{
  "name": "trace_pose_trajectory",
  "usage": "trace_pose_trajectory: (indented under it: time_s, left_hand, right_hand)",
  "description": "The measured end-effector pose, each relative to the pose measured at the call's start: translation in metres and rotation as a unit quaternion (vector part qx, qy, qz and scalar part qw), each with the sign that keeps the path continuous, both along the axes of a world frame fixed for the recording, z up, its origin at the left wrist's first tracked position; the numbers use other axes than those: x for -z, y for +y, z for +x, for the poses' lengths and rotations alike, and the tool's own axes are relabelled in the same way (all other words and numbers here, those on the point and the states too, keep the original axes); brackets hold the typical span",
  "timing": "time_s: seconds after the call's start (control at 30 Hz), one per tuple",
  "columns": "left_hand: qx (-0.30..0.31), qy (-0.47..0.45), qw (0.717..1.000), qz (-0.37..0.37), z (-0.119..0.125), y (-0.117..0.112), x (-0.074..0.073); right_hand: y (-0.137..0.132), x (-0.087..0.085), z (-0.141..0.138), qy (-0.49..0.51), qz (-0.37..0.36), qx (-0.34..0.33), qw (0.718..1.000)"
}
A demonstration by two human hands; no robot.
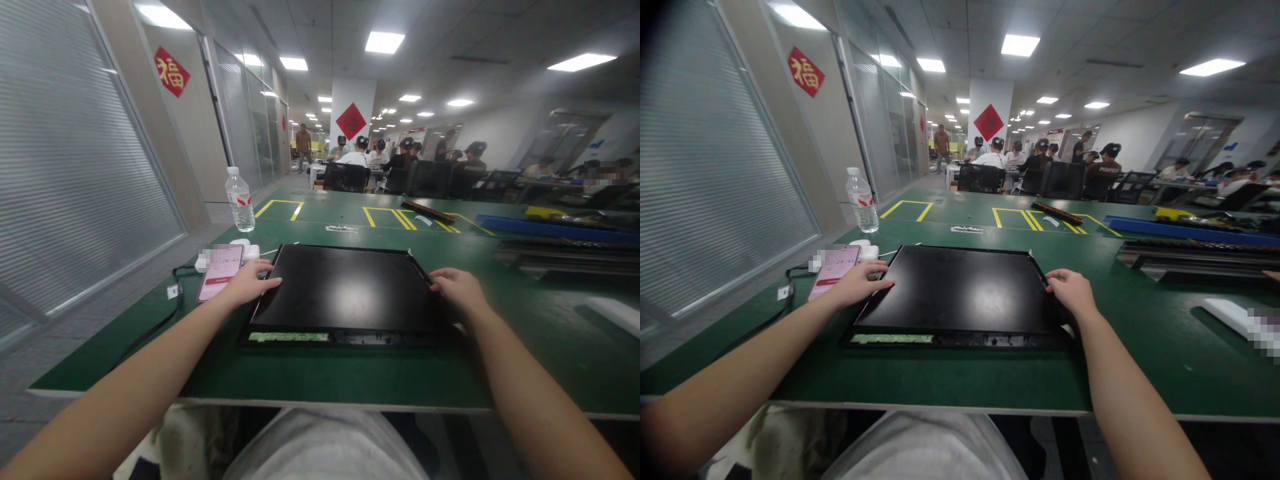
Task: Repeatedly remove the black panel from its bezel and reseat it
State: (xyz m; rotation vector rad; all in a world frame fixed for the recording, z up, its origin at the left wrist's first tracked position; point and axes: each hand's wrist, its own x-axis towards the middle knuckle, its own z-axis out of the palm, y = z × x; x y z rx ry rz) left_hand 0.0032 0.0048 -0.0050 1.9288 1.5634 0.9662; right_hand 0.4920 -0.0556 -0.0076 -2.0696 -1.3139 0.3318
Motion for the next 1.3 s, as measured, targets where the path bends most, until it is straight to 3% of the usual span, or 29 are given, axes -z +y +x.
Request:
trace_pose_trajectory:
  time_s: [0.6,0.83,1.1,1.3]
  left_hand:
    - [0.021,0.048,0.999,0.006,-0.002,0.001,0.006]
    - [0.048,0.157,0.986,0.01,-0.005,0.007,0.013]
    - [0.054,0.182,0.982,0.013,-0.004,0.005,0.012]
    - [0.079,0.165,0.98,0.083,0.001,-0.004,0.007]
  right_hand:
    - [-0.004,-0.004,-0.005,0.062,0.012,0.009,0.998]
    - [-0.004,-0.006,-0.006,0.055,-0.003,0.008,0.998]
    - [-0.006,-0.008,-0.008,0.049,-0.01,0.011,0.999]
    - [-0.006,-0.009,-0.008,0.007,-0.01,0.009,1.0]
